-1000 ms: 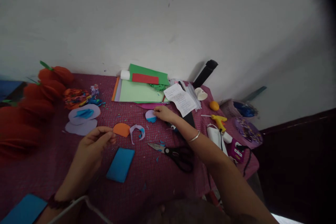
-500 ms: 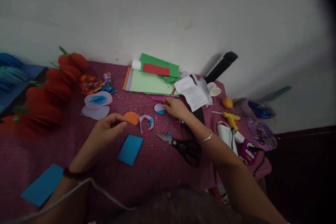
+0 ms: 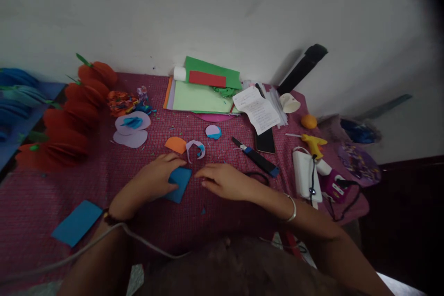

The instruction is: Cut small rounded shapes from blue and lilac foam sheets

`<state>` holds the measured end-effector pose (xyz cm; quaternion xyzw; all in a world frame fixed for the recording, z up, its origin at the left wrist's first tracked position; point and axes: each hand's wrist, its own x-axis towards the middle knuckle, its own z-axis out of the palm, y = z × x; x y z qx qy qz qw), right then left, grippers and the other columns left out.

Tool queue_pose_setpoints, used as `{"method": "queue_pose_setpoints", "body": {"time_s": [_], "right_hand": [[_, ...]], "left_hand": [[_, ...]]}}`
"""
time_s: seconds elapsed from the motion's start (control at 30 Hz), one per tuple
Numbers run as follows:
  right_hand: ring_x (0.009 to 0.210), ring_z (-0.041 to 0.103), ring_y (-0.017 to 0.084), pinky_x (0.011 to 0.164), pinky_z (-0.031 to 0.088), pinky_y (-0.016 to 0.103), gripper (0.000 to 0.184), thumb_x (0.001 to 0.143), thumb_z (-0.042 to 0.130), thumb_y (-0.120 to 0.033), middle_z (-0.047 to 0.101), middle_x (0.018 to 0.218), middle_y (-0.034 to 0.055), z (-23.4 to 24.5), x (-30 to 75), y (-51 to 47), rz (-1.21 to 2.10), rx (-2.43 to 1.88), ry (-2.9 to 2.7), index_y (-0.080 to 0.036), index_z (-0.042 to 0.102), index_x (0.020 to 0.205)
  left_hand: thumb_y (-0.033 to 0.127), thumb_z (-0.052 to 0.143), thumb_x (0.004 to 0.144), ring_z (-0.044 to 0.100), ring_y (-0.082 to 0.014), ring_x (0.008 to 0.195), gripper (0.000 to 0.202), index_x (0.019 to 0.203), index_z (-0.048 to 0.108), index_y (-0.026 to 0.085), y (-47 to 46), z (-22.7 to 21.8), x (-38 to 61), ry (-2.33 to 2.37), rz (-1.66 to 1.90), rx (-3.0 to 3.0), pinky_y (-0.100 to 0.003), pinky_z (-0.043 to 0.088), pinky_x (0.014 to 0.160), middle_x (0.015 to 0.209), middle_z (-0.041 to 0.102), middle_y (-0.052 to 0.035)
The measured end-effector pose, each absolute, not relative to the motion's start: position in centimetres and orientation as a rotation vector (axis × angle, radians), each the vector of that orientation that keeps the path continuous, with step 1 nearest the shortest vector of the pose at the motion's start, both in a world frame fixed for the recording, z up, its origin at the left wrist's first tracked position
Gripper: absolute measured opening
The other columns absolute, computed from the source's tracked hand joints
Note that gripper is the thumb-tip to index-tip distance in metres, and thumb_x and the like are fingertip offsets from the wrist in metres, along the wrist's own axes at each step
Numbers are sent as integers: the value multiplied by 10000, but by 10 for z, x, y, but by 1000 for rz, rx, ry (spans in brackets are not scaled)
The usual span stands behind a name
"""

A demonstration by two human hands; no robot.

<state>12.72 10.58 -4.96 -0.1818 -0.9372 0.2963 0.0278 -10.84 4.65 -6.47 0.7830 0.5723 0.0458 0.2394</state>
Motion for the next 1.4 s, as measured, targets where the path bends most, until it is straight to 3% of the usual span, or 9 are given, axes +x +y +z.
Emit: {"method": "queue_pose_setpoints", "body": {"time_s": [0.23,0.53,0.7,0.87,1.0,1.17,1.27,1.4], "right_hand": [[772,643,185,632,433,272,373,959,468,-213,669,929,62,-63,115,81,600,-414,-3129,-217,500,1331],[701,643,191,556,394,282,339,957,460,-198,658,868,41,-70,115,78,511,-441,-3107,-229,523,1289],[705,650,192,543,384,285,373,933,492,-184,657,874,45,-71,115,79,519,-430,-3116,-232,511,1303],[677,633,178,528,343,276,357,934,495,-181,655,851,33,-73,114,79,537,-436,-3096,-237,518,1286],[684,630,174,529,317,278,332,942,490,-179,662,868,33,-74,115,80,540,-435,-3068,-231,535,1266],[685,619,169,551,337,276,311,951,486,-210,666,882,38,-75,114,80,566,-467,-3072,-238,557,1252],[713,603,172,609,394,285,298,947,486,-210,652,915,54,-72,112,78,570,-469,-3059,-222,580,1230],[944,578,255,807,451,393,200,902,571,-240,612,1079,109,-68,106,74,461,-478,-2989,-178,655,1072]], "left_hand": [[161,608,700,547,-285,1063,272,966,659,181,49,-62,-104,1551,53,2190,-401,444,928,1095,591,-105],[165,596,683,532,-256,949,230,910,573,187,54,-64,-109,1494,75,2215,-386,455,837,996,549,-73],[152,592,733,541,-254,1011,214,941,583,201,45,-68,-112,1491,189,2193,-404,450,903,1000,585,-59],[176,590,769,563,-265,1048,404,1172,578,187,40,-72,-112,1591,311,2113,-420,468,918,1105,602,-96],[221,510,852,595,-244,1022,331,1173,594,217,33,-61,-114,1562,499,1953,-403,501,881,1083,629,-83],[207,508,871,594,-237,1095,256,1087,645,229,12,-60,-118,1447,497,2004,-413,471,970,1140,658,-73],[179,602,801,551,-255,1184,367,1159,619,255,2,-66,-119,1378,302,2128,-458,413,1043,1251,626,-67],[139,660,703,483,-283,1272,559,1240,575,269,2,-66,-118,1382,123,2254,-530,253,1141,1326,584,-64]]}}
